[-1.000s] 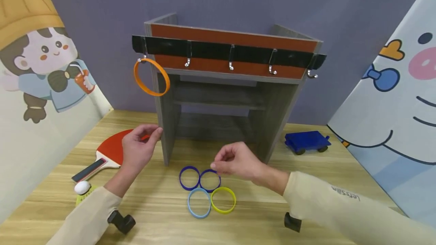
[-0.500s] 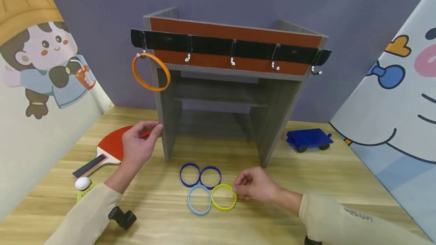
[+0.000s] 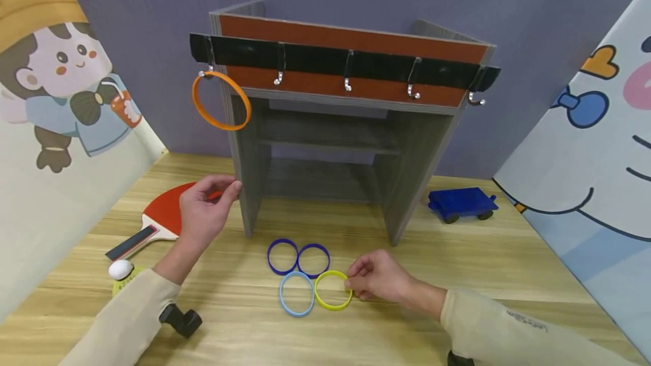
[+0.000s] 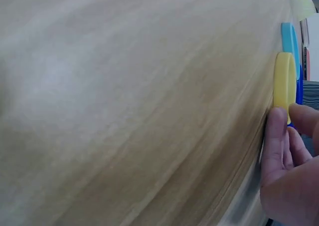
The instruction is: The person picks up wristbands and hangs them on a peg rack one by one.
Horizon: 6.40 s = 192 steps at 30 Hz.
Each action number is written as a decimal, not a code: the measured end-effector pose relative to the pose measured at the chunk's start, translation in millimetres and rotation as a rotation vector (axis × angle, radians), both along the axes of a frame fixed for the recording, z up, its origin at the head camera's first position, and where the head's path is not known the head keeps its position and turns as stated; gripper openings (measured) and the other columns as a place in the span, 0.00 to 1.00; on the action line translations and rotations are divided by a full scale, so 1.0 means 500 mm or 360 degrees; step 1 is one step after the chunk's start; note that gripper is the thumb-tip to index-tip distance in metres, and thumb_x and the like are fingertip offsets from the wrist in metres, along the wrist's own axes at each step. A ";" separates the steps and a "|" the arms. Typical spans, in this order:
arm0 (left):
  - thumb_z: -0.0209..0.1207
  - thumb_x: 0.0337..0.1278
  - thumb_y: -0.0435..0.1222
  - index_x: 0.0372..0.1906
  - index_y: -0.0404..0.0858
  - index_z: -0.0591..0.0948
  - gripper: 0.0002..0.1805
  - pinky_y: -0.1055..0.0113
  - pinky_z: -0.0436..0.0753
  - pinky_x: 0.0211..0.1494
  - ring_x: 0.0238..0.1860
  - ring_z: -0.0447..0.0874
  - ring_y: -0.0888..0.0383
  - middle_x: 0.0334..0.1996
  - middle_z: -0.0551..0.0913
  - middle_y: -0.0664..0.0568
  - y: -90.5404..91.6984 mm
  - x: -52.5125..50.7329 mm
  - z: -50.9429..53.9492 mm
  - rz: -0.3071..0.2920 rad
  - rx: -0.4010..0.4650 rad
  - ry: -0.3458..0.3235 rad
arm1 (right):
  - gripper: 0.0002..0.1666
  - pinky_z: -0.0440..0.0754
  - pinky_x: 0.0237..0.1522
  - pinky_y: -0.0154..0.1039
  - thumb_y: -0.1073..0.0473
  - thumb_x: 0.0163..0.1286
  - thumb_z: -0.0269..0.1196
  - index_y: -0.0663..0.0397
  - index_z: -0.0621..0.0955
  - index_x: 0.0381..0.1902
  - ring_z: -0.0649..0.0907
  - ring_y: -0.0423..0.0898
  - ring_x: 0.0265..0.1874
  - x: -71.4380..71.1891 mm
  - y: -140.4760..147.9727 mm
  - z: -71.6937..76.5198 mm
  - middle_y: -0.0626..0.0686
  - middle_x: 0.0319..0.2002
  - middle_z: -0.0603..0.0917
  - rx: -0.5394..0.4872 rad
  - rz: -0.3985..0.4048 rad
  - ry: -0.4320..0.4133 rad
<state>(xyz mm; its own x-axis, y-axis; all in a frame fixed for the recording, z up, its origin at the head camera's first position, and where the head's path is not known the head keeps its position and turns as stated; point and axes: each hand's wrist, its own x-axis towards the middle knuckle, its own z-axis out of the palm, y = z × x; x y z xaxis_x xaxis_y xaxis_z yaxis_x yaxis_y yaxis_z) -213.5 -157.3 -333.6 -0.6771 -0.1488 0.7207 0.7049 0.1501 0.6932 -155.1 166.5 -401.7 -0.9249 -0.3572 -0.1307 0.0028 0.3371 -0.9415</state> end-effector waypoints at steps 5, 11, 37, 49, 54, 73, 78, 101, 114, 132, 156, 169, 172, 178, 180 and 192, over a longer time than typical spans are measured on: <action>0.62 0.48 0.17 0.33 0.19 0.80 0.05 0.74 0.83 0.32 0.25 0.83 0.63 0.26 0.83 0.38 0.000 0.002 0.001 0.0002 -0.0034 0.0002 | 0.08 0.82 0.21 0.36 0.67 0.55 0.70 0.67 0.81 0.29 0.80 0.44 0.17 -0.003 -0.004 0.002 0.55 0.19 0.81 0.0081 0.0008 -0.0008; 0.62 0.48 0.17 0.33 0.19 0.80 0.05 0.74 0.83 0.32 0.25 0.83 0.63 0.26 0.83 0.36 -0.001 0.003 0.000 -0.0001 -0.0037 0.0007 | 0.08 0.82 0.20 0.37 0.67 0.54 0.71 0.66 0.81 0.26 0.80 0.43 0.15 -0.005 -0.008 -0.002 0.55 0.17 0.81 0.0123 0.0024 0.0001; 0.65 0.49 0.21 0.35 0.25 0.82 0.06 0.72 0.83 0.33 0.26 0.84 0.62 0.28 0.83 0.37 -0.017 -0.035 -0.037 -0.0010 0.0001 0.0007 | 0.07 0.82 0.22 0.36 0.68 0.55 0.67 0.67 0.79 0.30 0.81 0.46 0.19 -0.003 0.007 0.001 0.54 0.22 0.80 0.0036 0.0015 0.0000; 0.63 0.49 0.18 0.35 0.22 0.81 0.06 0.74 0.83 0.33 0.27 0.83 0.63 0.28 0.84 0.39 -0.018 -0.038 -0.041 0.0008 -0.0006 -0.0002 | 0.07 0.82 0.21 0.37 0.69 0.57 0.64 0.66 0.75 0.31 0.82 0.47 0.18 0.013 0.025 0.008 0.57 0.23 0.78 -0.0031 0.0028 -0.0133; 0.63 0.49 0.19 0.34 0.23 0.82 0.06 0.74 0.83 0.33 0.26 0.83 0.64 0.28 0.84 0.42 -0.016 -0.036 -0.039 0.0004 0.0022 -0.0020 | 0.07 0.83 0.23 0.38 0.70 0.58 0.64 0.66 0.75 0.30 0.83 0.50 0.20 0.018 0.039 0.015 0.58 0.24 0.78 -0.0051 0.0083 -0.0142; 0.64 0.48 0.18 0.33 0.24 0.82 0.06 0.74 0.82 0.32 0.25 0.83 0.63 0.27 0.84 0.42 -0.012 -0.024 -0.028 0.0003 0.0023 0.0005 | 0.10 0.85 0.28 0.42 0.73 0.54 0.66 0.75 0.75 0.29 0.84 0.51 0.24 0.003 0.091 0.075 0.58 0.24 0.80 -0.0105 0.0122 -0.0013; 0.63 0.48 0.18 0.33 0.22 0.82 0.05 0.75 0.82 0.32 0.25 0.83 0.64 0.26 0.84 0.42 -0.009 -0.012 -0.017 0.0016 0.0019 0.0002 | 0.10 0.85 0.33 0.48 0.73 0.55 0.66 0.74 0.75 0.30 0.84 0.56 0.29 -0.004 0.101 0.089 0.59 0.28 0.80 -0.0184 0.0110 -0.0023; 0.64 0.49 0.19 0.33 0.24 0.82 0.05 0.75 0.82 0.31 0.25 0.82 0.63 0.25 0.83 0.39 -0.017 -0.022 -0.030 0.0029 0.0010 0.0030 | 0.07 0.84 0.37 0.49 0.72 0.55 0.68 0.67 0.80 0.29 0.85 0.55 0.32 -0.031 0.079 0.225 0.61 0.30 0.84 -0.0347 -0.0045 0.0270; 0.62 0.48 0.17 0.32 0.19 0.80 0.04 0.75 0.82 0.31 0.24 0.83 0.62 0.26 0.82 0.34 0.000 -0.002 -0.003 0.0023 -0.0002 0.0031 | 0.04 0.82 0.42 0.46 0.73 0.59 0.65 0.63 0.81 0.29 0.86 0.54 0.34 -0.035 0.046 0.320 0.61 0.33 0.83 -0.0549 -0.0126 0.0387; 0.62 0.49 0.18 0.33 0.20 0.80 0.05 0.75 0.82 0.31 0.24 0.83 0.59 0.27 0.81 0.31 0.000 0.002 -0.003 0.0032 -0.0023 0.0008 | 0.08 0.82 0.44 0.45 0.77 0.61 0.60 0.63 0.80 0.28 0.86 0.52 0.33 -0.064 -0.101 0.378 0.60 0.31 0.83 -0.1162 -0.0057 0.0506; 0.62 0.49 0.17 0.33 0.20 0.80 0.04 0.74 0.82 0.31 0.24 0.83 0.59 0.27 0.81 0.31 0.000 -0.002 -0.002 -0.0006 0.0007 0.0026 | 0.07 0.83 0.40 0.42 0.77 0.61 0.61 0.65 0.81 0.26 0.86 0.53 0.31 -0.102 -0.160 0.412 0.61 0.30 0.83 -0.1405 -0.0005 0.0536; 0.61 0.50 0.17 0.33 0.19 0.80 0.04 0.73 0.83 0.32 0.24 0.83 0.59 0.27 0.80 0.31 0.001 -0.002 -0.002 -0.0042 0.0000 0.0003 | 0.05 0.83 0.41 0.44 0.74 0.61 0.63 0.64 0.83 0.29 0.86 0.52 0.31 -0.105 -0.161 0.394 0.61 0.31 0.84 -0.1342 -0.0048 0.0516; 0.62 0.49 0.17 0.33 0.19 0.80 0.05 0.73 0.83 0.33 0.25 0.83 0.59 0.27 0.80 0.30 0.001 -0.001 -0.001 -0.0041 0.0006 0.0000 | 0.01 0.83 0.42 0.44 0.72 0.61 0.64 0.65 0.83 0.31 0.86 0.52 0.31 -0.104 -0.162 0.391 0.61 0.32 0.85 -0.1273 -0.0082 0.0518; 0.61 0.49 0.17 0.33 0.19 0.80 0.05 0.73 0.83 0.32 0.25 0.83 0.59 0.27 0.81 0.33 0.001 0.000 -0.002 -0.0040 0.0024 -0.0017 | 0.07 0.82 0.44 0.46 0.68 0.60 0.67 0.68 0.81 0.35 0.86 0.53 0.34 -0.102 -0.157 0.379 0.63 0.35 0.84 -0.1068 -0.0184 0.0488; 0.61 0.49 0.17 0.33 0.19 0.80 0.05 0.73 0.83 0.32 0.25 0.83 0.59 0.27 0.82 0.34 0.001 0.000 -0.003 -0.0038 0.0021 -0.0022 | 0.09 0.82 0.45 0.46 0.67 0.61 0.67 0.69 0.81 0.36 0.86 0.53 0.35 -0.099 -0.152 0.371 0.63 0.35 0.84 -0.0995 -0.0198 0.0470; 0.62 0.49 0.17 0.32 0.19 0.80 0.04 0.73 0.83 0.32 0.24 0.83 0.58 0.25 0.82 0.35 -0.003 0.004 -0.003 -0.0021 0.0016 -0.0016 | 0.04 0.84 0.39 0.45 0.70 0.61 0.66 0.58 0.82 0.28 0.86 0.54 0.33 -0.057 -0.115 0.313 0.62 0.33 0.83 -0.0752 -0.0143 0.0351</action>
<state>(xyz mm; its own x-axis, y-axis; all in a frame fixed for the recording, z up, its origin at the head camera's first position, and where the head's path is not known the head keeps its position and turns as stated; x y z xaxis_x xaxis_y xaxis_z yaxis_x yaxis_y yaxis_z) -211.5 -158.7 -335.3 -0.6861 -0.1466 0.7125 0.7000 0.1337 0.7015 -183.4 108.9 -245.3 -0.9420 -0.2478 0.2265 -0.2030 -0.1168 -0.9722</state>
